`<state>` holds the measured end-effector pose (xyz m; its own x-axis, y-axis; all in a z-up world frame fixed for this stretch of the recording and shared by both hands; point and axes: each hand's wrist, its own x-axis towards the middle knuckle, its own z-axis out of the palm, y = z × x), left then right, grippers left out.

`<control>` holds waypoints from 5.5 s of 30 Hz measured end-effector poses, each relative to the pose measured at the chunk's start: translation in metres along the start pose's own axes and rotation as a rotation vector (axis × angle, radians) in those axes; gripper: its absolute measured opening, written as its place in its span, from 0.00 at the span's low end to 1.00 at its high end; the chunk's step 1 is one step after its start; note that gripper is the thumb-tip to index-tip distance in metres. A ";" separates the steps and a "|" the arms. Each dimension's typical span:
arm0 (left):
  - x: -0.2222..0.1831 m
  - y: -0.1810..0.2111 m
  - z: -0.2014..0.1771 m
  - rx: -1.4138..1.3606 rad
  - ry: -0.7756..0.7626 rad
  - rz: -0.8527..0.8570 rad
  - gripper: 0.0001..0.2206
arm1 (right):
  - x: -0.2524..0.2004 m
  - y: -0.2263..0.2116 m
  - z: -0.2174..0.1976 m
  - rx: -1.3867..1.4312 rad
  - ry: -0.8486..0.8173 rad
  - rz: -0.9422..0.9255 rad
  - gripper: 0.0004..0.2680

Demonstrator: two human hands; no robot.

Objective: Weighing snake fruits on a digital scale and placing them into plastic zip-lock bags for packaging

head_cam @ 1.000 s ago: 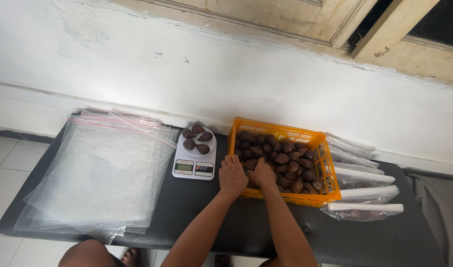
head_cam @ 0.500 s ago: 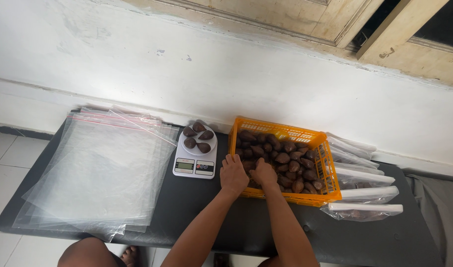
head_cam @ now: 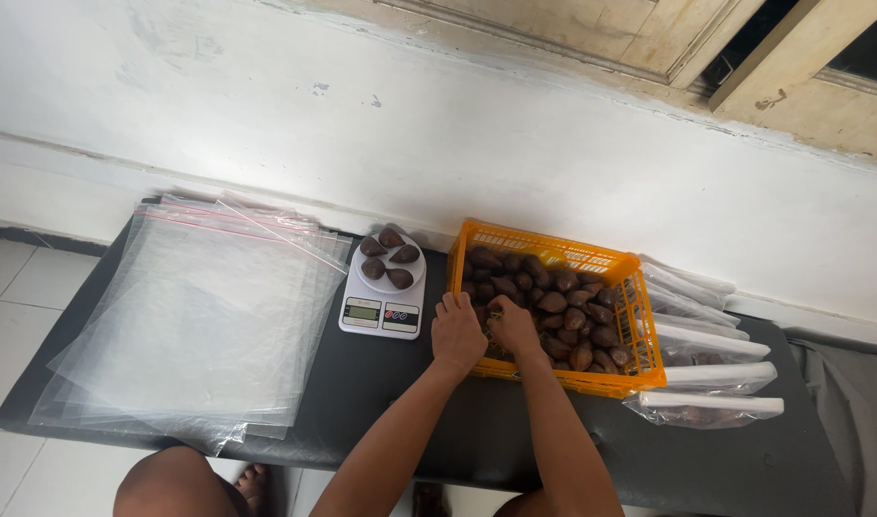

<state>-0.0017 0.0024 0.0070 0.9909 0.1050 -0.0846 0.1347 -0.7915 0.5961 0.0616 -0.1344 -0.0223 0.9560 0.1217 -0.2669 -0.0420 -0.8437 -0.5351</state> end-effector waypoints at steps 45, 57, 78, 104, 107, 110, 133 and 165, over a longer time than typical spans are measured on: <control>-0.169 -0.310 -0.082 0.159 0.518 -0.180 0.09 | -0.012 -0.038 -0.010 -0.214 -0.369 0.094 0.21; -0.196 -0.287 -0.098 0.343 0.239 -0.201 0.14 | -0.002 0.001 0.005 -0.026 0.034 -0.152 0.19; -0.135 -0.287 -0.126 0.601 -0.048 -0.023 0.20 | -0.028 0.002 0.007 -0.281 1.076 -0.641 0.08; 0.011 -0.282 -0.084 0.493 -0.019 -0.031 0.11 | 0.001 -0.003 -0.006 -0.079 0.916 -0.622 0.11; 0.015 -0.282 -0.081 0.449 0.002 -0.080 0.11 | -0.003 -0.003 -0.006 -0.080 0.901 -0.614 0.11; 0.022 -0.285 -0.076 0.419 0.031 -0.115 0.09 | -0.003 -0.001 -0.009 -0.062 0.896 -0.620 0.11; 0.009 -0.286 -0.142 -0.004 0.310 -0.196 0.07 | 0.001 0.006 -0.005 -0.060 0.821 -0.586 0.12; -0.071 -0.412 -0.198 0.139 0.234 -0.345 0.13 | 0.043 0.065 0.011 -0.287 -0.141 -0.088 0.17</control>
<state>-0.1266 0.4405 -0.0740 0.8647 0.4978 -0.0674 0.4715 -0.7581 0.4504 0.0970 -0.1780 -0.0777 0.9020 0.2544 -0.3489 0.1413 -0.9374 -0.3182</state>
